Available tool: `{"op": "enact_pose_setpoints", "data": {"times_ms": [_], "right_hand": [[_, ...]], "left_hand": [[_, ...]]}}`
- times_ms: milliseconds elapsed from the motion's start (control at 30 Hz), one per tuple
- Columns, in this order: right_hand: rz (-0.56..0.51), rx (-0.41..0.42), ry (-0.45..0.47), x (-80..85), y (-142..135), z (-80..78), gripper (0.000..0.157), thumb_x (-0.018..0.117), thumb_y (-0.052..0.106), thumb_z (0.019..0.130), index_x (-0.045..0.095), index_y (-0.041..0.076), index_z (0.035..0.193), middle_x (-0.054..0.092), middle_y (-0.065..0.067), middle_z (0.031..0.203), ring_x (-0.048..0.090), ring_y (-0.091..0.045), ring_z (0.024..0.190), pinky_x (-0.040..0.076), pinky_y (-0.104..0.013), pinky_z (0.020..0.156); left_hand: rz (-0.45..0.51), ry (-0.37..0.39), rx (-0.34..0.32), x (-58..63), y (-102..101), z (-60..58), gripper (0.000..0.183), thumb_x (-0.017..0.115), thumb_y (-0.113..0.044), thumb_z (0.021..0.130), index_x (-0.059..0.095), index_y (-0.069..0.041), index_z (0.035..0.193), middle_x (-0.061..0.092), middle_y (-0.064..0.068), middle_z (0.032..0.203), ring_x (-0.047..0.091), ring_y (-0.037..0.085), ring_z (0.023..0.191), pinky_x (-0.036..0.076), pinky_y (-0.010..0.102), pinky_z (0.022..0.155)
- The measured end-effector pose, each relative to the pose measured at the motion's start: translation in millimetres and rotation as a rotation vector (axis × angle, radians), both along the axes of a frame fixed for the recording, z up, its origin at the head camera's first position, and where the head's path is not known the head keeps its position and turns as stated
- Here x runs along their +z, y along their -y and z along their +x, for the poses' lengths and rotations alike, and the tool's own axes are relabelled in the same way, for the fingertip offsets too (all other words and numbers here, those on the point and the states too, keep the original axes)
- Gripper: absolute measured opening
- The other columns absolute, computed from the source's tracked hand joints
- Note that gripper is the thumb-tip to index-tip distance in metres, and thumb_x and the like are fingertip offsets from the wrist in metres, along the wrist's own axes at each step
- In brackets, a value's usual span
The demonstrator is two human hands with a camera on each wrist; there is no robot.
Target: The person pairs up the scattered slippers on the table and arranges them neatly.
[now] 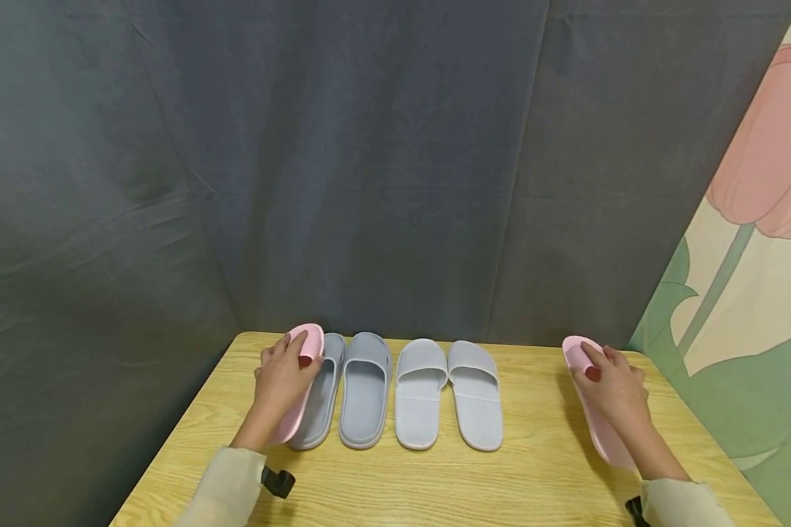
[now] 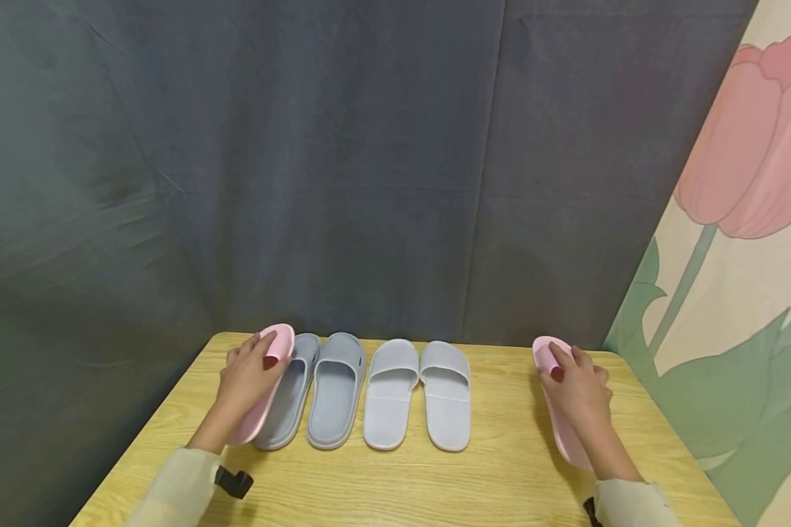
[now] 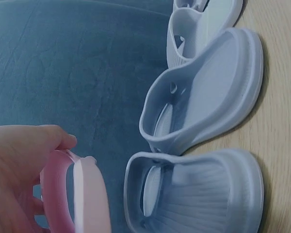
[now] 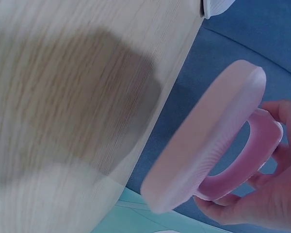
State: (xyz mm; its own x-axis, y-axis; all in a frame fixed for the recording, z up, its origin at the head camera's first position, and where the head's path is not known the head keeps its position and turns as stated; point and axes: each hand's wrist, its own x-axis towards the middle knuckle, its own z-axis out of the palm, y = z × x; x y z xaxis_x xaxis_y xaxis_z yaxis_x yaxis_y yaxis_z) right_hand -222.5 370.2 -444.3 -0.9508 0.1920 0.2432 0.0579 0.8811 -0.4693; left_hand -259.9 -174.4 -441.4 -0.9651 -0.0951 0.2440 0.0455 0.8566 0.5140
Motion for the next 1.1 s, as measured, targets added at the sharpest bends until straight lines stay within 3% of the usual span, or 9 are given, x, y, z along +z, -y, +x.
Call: {"op": "enact_pose_setpoints", "data": {"times_ms": [367, 1100], "right_hand": [[0.008, 0.017, -0.009, -7.5, 3, 7.8, 0.061, 0.057, 0.034, 0.100, 0.041, 0.004, 0.152, 0.028, -0.042, 0.147, 0.027, -0.072, 0.122, 0.031, -0.080, 0.083], [-0.005, 0.031, 0.005, -3.5, 15, 3.7, 0.064, 0.058, 0.034, 0.100, 0.039, 0.004, 0.153, 0.026, -0.042, 0.148, 0.026, -0.071, 0.124, 0.030, -0.081, 0.087]], "left_hand": [[0.026, 0.009, -0.027, 0.6, -16, 6.2, 0.068, 0.063, -0.041, 0.096, 0.043, -0.014, 0.154, 0.035, 0.026, 0.158, 0.034, 0.051, 0.136, 0.034, 0.071, 0.100], [0.073, -0.032, -0.072, 2.9, -46, 7.3, 0.066, 0.065, -0.044, 0.094, 0.047, -0.015, 0.152, 0.038, 0.025, 0.156, 0.038, 0.050, 0.134, 0.034, 0.071, 0.099]]}}
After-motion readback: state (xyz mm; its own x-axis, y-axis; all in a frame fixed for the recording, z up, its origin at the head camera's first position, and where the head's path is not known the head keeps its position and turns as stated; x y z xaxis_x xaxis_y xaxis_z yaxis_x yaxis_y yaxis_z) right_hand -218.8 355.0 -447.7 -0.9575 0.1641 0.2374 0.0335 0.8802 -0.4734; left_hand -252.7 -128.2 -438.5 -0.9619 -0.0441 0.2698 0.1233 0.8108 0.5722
